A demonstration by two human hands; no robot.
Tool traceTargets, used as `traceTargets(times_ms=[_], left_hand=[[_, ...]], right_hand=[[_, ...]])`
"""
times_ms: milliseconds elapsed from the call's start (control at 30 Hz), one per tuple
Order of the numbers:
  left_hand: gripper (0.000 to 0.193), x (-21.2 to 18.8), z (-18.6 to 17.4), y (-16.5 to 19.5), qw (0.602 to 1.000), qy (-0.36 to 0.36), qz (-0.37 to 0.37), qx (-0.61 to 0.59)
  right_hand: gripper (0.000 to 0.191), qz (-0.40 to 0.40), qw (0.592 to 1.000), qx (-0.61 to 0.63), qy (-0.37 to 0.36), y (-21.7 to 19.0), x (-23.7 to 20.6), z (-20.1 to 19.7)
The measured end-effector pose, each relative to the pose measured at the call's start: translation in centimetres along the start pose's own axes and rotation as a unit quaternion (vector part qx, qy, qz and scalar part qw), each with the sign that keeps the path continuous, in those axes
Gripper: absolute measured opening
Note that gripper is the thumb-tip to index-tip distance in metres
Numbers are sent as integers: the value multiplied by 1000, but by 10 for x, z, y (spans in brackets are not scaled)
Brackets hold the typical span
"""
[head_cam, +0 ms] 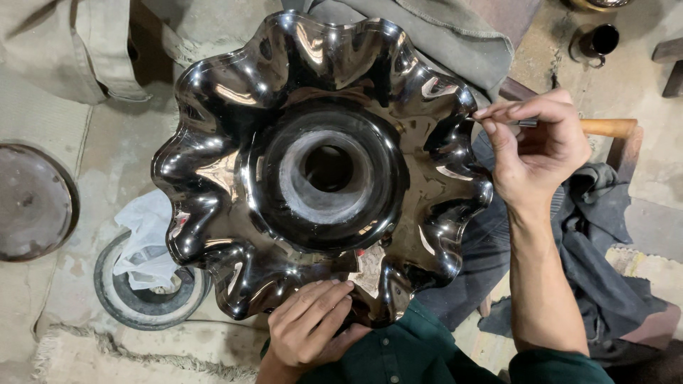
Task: The person holds a large, shiny, flower-shaped metal object on their lap and uses a small tool to rub and polish the scalloped edges. The person rotates the object slightly to access different sections while continuing to work on the rim.
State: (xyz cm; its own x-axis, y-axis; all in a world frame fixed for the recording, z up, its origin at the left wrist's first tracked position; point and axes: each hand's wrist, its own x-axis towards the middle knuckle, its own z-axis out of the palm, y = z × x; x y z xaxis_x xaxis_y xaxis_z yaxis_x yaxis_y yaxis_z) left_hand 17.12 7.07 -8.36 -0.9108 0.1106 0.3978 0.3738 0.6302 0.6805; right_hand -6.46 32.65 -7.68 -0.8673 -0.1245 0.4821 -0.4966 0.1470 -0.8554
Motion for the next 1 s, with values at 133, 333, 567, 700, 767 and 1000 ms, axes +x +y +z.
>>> traceTargets(times_ms=[133, 333, 567, 700, 767, 1000], left_hand=[[35, -1, 2, 0, 1000, -3, -5, 0], [35, 0, 1, 1, 1000, -2, -5, 6], [35, -2, 2, 0, 1000, -1, -6, 7], [35, -4, 4, -2, 1000, -1, -7, 6], [36, -6, 4, -2, 1000, 0, -6, 3], [37, -9, 6, -5, 1000, 8, -1, 1]], right_hand=[[20, -4, 1000, 2, 1, 3, -3, -1], [21, 1, 1000, 8, 1, 5, -8, -1], [21, 13, 1000, 8, -25, 8, -19, -8], [20, 41, 999, 2, -35, 9, -21, -12], [20, 57, 998, -12, -38, 8, -22, -14], [22, 61, 998, -9, -12, 8, -27, -8]])
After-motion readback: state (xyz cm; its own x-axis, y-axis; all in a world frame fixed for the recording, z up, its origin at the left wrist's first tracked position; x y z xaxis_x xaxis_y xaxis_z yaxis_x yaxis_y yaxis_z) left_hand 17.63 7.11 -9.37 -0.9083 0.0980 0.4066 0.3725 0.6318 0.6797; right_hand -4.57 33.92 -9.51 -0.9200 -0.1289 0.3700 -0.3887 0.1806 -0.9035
